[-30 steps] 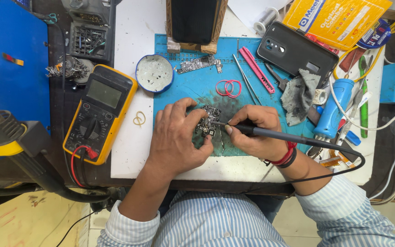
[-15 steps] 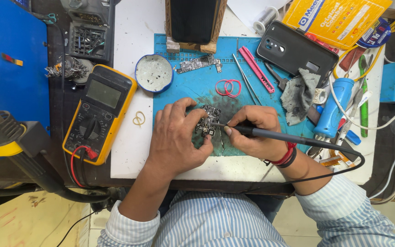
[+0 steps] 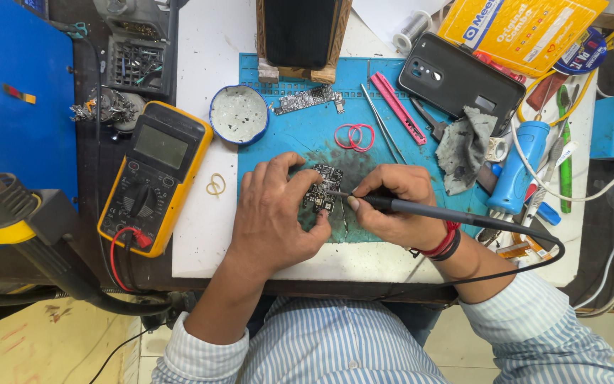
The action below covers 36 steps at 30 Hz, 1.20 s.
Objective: The person uses a soldering iron to apply heat to multiple points on a small circuit board. They hold the board with one hand and guide the soldering iron with the other, moving between different components on the board throughout the clip.
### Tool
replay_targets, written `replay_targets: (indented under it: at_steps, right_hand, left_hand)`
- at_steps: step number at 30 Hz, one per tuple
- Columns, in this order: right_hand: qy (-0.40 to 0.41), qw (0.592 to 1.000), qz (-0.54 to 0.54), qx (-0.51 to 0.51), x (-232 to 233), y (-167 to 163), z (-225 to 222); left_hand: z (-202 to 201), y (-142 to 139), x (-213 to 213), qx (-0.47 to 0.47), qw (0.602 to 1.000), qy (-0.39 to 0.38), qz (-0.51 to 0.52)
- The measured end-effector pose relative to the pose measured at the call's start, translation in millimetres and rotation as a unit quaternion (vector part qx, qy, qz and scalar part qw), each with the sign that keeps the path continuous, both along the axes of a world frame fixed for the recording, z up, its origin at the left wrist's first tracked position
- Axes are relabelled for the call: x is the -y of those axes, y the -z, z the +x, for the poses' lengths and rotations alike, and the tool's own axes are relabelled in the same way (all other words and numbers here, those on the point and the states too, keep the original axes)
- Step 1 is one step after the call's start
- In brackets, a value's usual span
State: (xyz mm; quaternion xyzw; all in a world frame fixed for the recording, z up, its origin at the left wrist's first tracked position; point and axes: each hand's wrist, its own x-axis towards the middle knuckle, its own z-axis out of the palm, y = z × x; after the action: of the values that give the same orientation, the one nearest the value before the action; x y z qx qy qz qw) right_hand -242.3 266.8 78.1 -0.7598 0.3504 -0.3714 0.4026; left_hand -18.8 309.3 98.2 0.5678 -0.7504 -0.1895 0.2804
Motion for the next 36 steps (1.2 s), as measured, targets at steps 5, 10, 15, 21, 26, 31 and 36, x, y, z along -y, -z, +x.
replay_targets:
  at_steps: [5, 10, 15, 21, 26, 31, 36]
  right_hand:
    - [0.009, 1.000, 0.007, -0.001, 0.2, 0.1, -0.2]
    - [0.001, 1.000, 0.004, 0.001, -0.1, 0.9, -1.1]
    - [0.019, 0.999, 0.032, 0.016, -2.2, 2.7, -3.5]
    - [0.032, 0.999, 0.040, 0.014, -2.1, 3.5, -6.5]
    - [0.038, 0.998, 0.042, 0.024, -2.4, 3.0, -6.9]
    - [0.041, 0.999, 0.033, 0.016, -3.1, 3.2, -5.1]
    - [0.026, 0.999, 0.022, 0.007, -2.8, 3.1, -3.3]
  left_hand:
    - [-0.1, 0.8, 0.0, -0.001, 1.000, 0.001, -0.003]
    - [0.0, 1.5, 0.4, 0.000, 1.000, 0.003, -0.004]
    - [-0.7, -0.7, 0.3, 0.004, 1.000, 0.000, 0.003]
    - [0.8, -5.9, 1.3, -0.013, 0.999, 0.041, -0.025]
    - [-1.8, -3.8, 2.3, -0.002, 0.999, 0.024, -0.027]
    - [0.0, -2.8, 0.9, -0.017, 1.000, 0.000, -0.005]
    - [0.3, -2.0, 1.0, 0.006, 1.000, 0.008, -0.013]
